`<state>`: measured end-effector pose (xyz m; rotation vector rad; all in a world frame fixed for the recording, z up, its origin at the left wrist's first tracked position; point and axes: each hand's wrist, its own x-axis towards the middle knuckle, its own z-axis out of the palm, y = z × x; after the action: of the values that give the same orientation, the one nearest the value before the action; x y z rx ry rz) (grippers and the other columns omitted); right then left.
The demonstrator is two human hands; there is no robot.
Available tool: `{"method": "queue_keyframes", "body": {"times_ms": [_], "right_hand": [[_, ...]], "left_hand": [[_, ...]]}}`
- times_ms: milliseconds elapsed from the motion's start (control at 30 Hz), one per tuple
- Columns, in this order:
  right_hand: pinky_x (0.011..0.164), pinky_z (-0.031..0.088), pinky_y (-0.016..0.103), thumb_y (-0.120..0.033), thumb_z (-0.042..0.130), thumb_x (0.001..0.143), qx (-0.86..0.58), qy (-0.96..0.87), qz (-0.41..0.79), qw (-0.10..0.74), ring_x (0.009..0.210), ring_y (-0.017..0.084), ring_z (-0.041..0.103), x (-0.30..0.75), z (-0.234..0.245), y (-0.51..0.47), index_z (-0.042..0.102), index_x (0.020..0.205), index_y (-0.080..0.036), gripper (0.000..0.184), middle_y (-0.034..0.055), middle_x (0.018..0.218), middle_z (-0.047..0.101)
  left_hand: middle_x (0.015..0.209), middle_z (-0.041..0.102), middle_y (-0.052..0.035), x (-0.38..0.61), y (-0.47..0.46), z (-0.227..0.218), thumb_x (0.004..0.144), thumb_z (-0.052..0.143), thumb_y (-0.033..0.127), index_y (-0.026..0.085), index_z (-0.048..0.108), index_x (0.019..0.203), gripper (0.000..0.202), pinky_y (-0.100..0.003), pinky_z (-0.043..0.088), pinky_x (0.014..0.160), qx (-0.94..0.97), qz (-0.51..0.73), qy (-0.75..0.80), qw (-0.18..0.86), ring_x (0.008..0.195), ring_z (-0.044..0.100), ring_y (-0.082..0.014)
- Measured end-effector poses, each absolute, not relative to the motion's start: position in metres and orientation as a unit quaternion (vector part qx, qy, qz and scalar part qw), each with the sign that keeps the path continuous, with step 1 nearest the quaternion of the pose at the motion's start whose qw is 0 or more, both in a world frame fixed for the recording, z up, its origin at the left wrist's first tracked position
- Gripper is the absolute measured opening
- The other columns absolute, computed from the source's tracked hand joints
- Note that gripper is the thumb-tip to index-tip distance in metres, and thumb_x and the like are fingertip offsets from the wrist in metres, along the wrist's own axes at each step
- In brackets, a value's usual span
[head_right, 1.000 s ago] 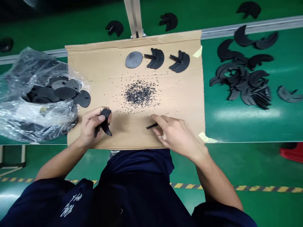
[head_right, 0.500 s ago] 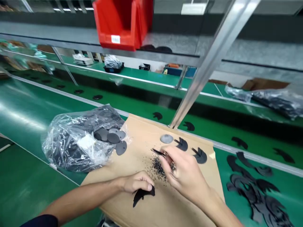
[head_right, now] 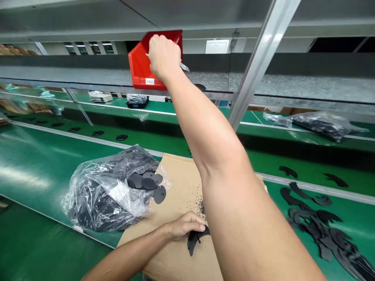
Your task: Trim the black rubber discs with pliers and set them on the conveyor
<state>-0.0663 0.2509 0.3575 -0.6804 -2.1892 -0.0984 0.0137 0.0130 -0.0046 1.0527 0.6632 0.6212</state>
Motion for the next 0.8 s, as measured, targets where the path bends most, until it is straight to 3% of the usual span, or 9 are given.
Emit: {"method": "queue_keyframes", "body": {"times_ms": [33,100,233,367,467,567,667,800], "right_hand": [[0.094,0.048,0.035,-0.004,0.057,0.087,-0.362,-0.843,-0.105,0.384,0.119,0.026,0.063,-0.064,0.355,0.243,0.051,0.092,-0.014,0.013,0.0137,0.115,0.065],[0.099,0.047,0.038,-0.013,0.053,0.093,-0.412,-0.829,-0.163,0.341,0.123,0.027,0.060,-0.055,0.345,0.222,0.053,0.108,-0.012,0.015,0.0155,0.126,0.063],[0.090,0.049,0.040,-0.024,0.052,0.096,-0.384,-0.869,-0.156,0.271,0.113,0.029,0.063,-0.009,0.299,0.170,0.054,0.102,-0.020,0.008,0.0106,0.116,0.066],[0.073,0.043,0.031,-0.042,0.054,0.098,-0.352,-0.900,0.010,0.258,0.084,0.019,0.061,0.069,0.215,0.109,0.056,0.097,-0.019,0.022,0.0022,0.084,0.062],[0.063,0.039,0.029,-0.051,0.065,0.090,-0.361,-0.885,0.177,0.232,0.068,0.015,0.055,0.116,0.143,0.056,0.058,0.096,-0.018,0.035,0.0001,0.077,0.060],[0.069,0.047,0.030,-0.049,0.080,0.077,-0.379,-0.865,0.230,0.235,0.076,0.018,0.061,0.135,0.089,0.014,0.059,0.096,-0.018,0.043,0.0036,0.086,0.067],[0.079,0.050,0.029,-0.037,0.073,0.086,-0.416,-0.840,0.235,0.259,0.090,0.019,0.066,0.141,0.062,-0.003,0.058,0.111,-0.019,0.034,0.0073,0.105,0.071],[0.082,0.050,0.029,-0.022,0.064,0.087,-0.449,-0.801,0.253,0.305,0.093,0.020,0.067,0.159,0.054,-0.001,0.060,0.112,-0.020,0.025,0.0061,0.105,0.073]], "left_hand": [[0.061,0.056,-0.0010,0.013,0.010,-0.003,0.059,0.077,0.064,0.011,0.063,0.060,0.055,-0.023,0.034,0.057,0.482,0.289,0.307,0.768,0.060,0.046,-0.0102],[0.057,0.054,-0.0001,0.012,0.004,-0.002,0.060,0.078,0.067,0.011,0.062,0.058,0.058,-0.023,0.034,0.055,0.472,0.302,0.312,0.767,0.057,0.046,-0.0098],[0.045,0.042,0.0034,0.010,0.000,-0.002,0.063,0.073,0.078,0.015,0.051,0.046,0.070,-0.022,0.029,0.048,0.433,0.380,0.351,0.738,0.046,0.038,-0.0070],[0.043,0.038,0.0047,0.002,0.008,-0.001,0.073,0.055,0.087,0.018,0.046,0.048,0.075,-0.022,0.026,0.044,0.353,0.511,0.429,0.656,0.042,0.035,-0.0065],[0.045,0.039,0.0057,-0.002,0.013,0.003,0.073,0.056,0.087,0.018,0.045,0.054,0.072,-0.021,0.026,0.042,0.296,0.582,0.468,0.595,0.042,0.037,-0.0067],[0.052,0.048,0.0062,0.003,0.014,0.009,0.063,0.073,0.080,0.017,0.049,0.062,0.067,-0.019,0.033,0.045,0.269,0.611,0.475,0.573,0.047,0.044,-0.0061],[0.054,0.048,0.0090,0.018,0.012,0.018,0.060,0.081,0.073,0.018,0.049,0.067,0.064,-0.017,0.036,0.047,0.259,0.620,0.466,0.576,0.048,0.045,-0.0044],[0.060,0.054,0.0087,0.045,0.015,0.033,0.064,0.087,0.058,0.017,0.053,0.073,0.053,-0.016,0.041,0.053,0.218,0.621,0.436,0.613,0.054,0.051,-0.0048]]}}
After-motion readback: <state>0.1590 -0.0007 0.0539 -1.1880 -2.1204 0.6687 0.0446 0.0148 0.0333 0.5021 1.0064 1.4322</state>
